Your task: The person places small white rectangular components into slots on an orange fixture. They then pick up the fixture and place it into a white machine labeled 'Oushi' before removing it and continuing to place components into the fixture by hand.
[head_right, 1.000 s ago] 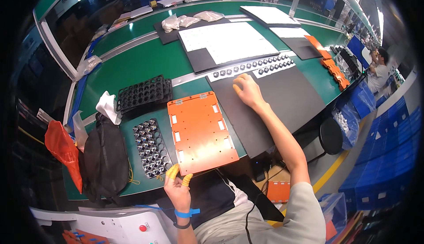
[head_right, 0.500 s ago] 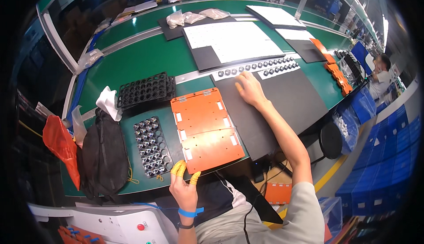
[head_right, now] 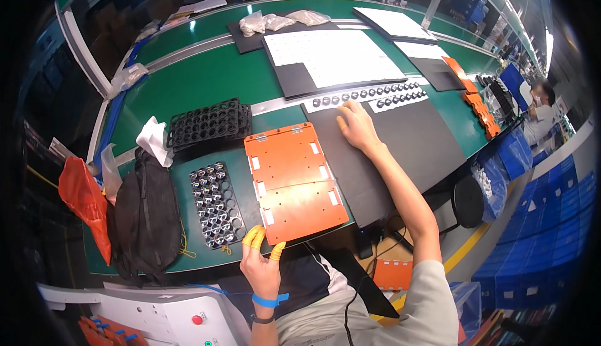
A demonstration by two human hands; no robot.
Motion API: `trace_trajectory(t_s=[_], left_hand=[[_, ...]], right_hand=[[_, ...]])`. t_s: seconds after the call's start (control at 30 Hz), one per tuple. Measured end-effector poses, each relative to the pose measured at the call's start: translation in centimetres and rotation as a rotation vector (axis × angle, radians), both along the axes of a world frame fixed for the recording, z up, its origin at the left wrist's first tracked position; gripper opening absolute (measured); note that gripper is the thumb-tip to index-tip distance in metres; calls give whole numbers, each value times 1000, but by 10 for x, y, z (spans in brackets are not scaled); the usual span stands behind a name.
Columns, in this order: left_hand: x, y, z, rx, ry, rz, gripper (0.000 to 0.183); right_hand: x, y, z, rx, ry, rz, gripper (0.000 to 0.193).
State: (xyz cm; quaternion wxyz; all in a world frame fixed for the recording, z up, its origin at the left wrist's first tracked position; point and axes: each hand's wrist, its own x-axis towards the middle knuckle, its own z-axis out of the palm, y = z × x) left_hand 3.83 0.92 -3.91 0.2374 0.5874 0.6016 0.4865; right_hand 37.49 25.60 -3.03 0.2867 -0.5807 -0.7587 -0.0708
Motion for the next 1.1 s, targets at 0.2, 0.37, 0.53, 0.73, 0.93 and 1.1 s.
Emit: trace_trajectory(t_s=[0.2,0.37,0.53,0.73,0.93,1.1], left_hand=[[-1,0,10,-59,5,-24,47],[-1,1,4,-14,7,-18,48],[1,0,11,-66,-8,-30,48],[-2,-1,9,-40,11,-11,52],[-7,4,17,-60,105,-49,53],[-3,-1,20,-157,79,-7,53]], right_hand=[[0,0,-1,-24,-13,-21,28],[0,0,-2,-21,-12,-40,29],[-4,-8,3,38,7,-32,27],[-73,-96,62,-61,227,474,32],[-122,-187,72,-338,-297,477,85],[-120,-177,52,-158,-461,550,76]])
